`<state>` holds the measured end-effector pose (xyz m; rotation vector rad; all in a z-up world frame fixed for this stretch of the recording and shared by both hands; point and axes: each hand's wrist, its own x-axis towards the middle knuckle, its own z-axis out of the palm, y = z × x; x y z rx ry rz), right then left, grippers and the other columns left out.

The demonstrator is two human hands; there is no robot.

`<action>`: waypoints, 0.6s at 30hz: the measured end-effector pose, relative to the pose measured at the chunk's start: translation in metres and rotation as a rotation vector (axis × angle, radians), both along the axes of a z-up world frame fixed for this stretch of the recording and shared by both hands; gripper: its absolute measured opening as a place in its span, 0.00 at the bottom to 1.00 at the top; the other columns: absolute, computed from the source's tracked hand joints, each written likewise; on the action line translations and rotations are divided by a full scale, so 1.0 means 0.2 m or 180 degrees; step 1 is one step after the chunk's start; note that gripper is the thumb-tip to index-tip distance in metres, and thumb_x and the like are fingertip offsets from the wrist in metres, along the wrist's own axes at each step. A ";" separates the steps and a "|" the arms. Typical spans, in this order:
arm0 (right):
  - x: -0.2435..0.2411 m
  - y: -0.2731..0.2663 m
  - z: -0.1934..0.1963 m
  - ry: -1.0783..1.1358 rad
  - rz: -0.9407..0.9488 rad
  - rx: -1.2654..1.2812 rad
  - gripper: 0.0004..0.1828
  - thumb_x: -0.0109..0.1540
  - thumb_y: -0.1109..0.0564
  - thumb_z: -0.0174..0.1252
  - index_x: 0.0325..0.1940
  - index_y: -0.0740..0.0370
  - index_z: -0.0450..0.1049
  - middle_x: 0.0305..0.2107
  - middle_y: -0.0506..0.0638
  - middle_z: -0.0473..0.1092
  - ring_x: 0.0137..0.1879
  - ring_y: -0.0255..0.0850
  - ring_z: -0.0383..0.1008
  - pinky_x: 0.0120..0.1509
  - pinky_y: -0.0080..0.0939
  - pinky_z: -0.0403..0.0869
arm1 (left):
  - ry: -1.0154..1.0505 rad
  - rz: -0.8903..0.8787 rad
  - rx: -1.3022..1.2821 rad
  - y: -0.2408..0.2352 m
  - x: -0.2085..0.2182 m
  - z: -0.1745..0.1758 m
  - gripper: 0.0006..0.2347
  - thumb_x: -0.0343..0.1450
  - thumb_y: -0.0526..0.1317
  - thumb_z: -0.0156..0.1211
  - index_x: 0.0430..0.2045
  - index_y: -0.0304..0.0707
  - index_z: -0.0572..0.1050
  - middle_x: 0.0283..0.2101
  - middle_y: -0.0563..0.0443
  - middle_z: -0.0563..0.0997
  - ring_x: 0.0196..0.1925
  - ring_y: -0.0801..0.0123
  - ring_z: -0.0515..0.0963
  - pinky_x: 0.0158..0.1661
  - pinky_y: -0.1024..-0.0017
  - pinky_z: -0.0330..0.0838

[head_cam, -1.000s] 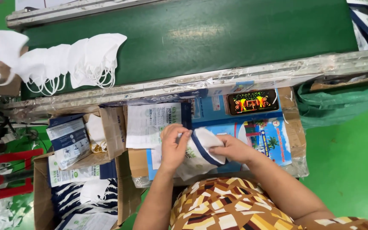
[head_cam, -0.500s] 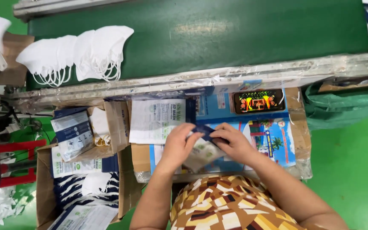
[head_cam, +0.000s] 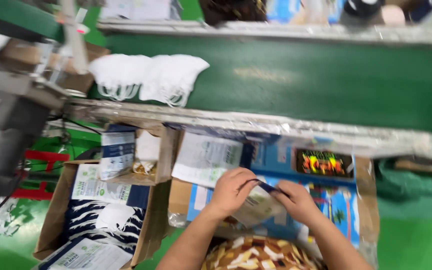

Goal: Packing face masks into plastic bags and placing them in boxes.

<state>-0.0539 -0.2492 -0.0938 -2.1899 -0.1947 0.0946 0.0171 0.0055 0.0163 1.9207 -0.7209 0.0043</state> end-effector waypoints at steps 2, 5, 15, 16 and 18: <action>0.01 -0.09 -0.14 -0.0040 -0.0789 0.0563 0.10 0.67 0.56 0.55 0.46 0.64 0.76 0.32 0.53 0.72 0.37 0.42 0.70 0.43 0.40 0.70 | -0.0466 0.0414 -0.0243 0.04 0.15 -0.01 0.06 0.71 0.37 0.65 0.38 0.37 0.78 0.45 0.43 0.81 0.48 0.49 0.81 0.49 0.61 0.75; 0.08 -0.06 0.15 -0.0075 -0.1888 0.1663 0.16 0.72 0.55 0.43 0.56 0.63 0.74 0.41 0.50 0.74 0.44 0.40 0.74 0.49 0.40 0.72 | -0.1011 0.0995 -0.0168 0.10 0.47 0.02 0.15 0.71 0.38 0.66 0.49 0.34 0.73 0.57 0.36 0.76 0.62 0.42 0.73 0.61 0.55 0.67; -0.02 -0.04 -0.32 0.1244 -0.2190 0.3009 0.20 0.68 0.55 0.52 0.59 0.72 0.73 0.45 0.59 0.76 0.47 0.46 0.76 0.54 0.45 0.74 | -0.0499 0.2357 0.2748 0.53 1.63 -0.25 0.29 0.73 0.42 0.60 0.73 0.40 0.62 0.62 0.32 0.75 0.62 0.43 0.76 0.57 0.51 0.72; -0.02 -0.06 -0.32 0.1238 -0.2198 0.3012 0.20 0.68 0.55 0.52 0.59 0.72 0.73 0.45 0.59 0.76 0.47 0.46 0.76 0.54 0.45 0.74 | -0.0504 0.2349 0.2746 0.53 1.60 -0.20 0.29 0.73 0.42 0.60 0.73 0.40 0.62 0.62 0.32 0.75 0.62 0.43 0.76 0.57 0.51 0.72; -0.03 -0.09 -0.32 0.1244 -0.2184 0.2927 0.20 0.68 0.56 0.53 0.59 0.73 0.74 0.45 0.59 0.76 0.47 0.45 0.76 0.54 0.45 0.73 | -0.0433 0.2005 0.2272 0.53 1.55 -0.11 0.20 0.75 0.38 0.57 0.64 0.45 0.71 0.49 0.37 0.84 0.50 0.46 0.82 0.47 0.51 0.74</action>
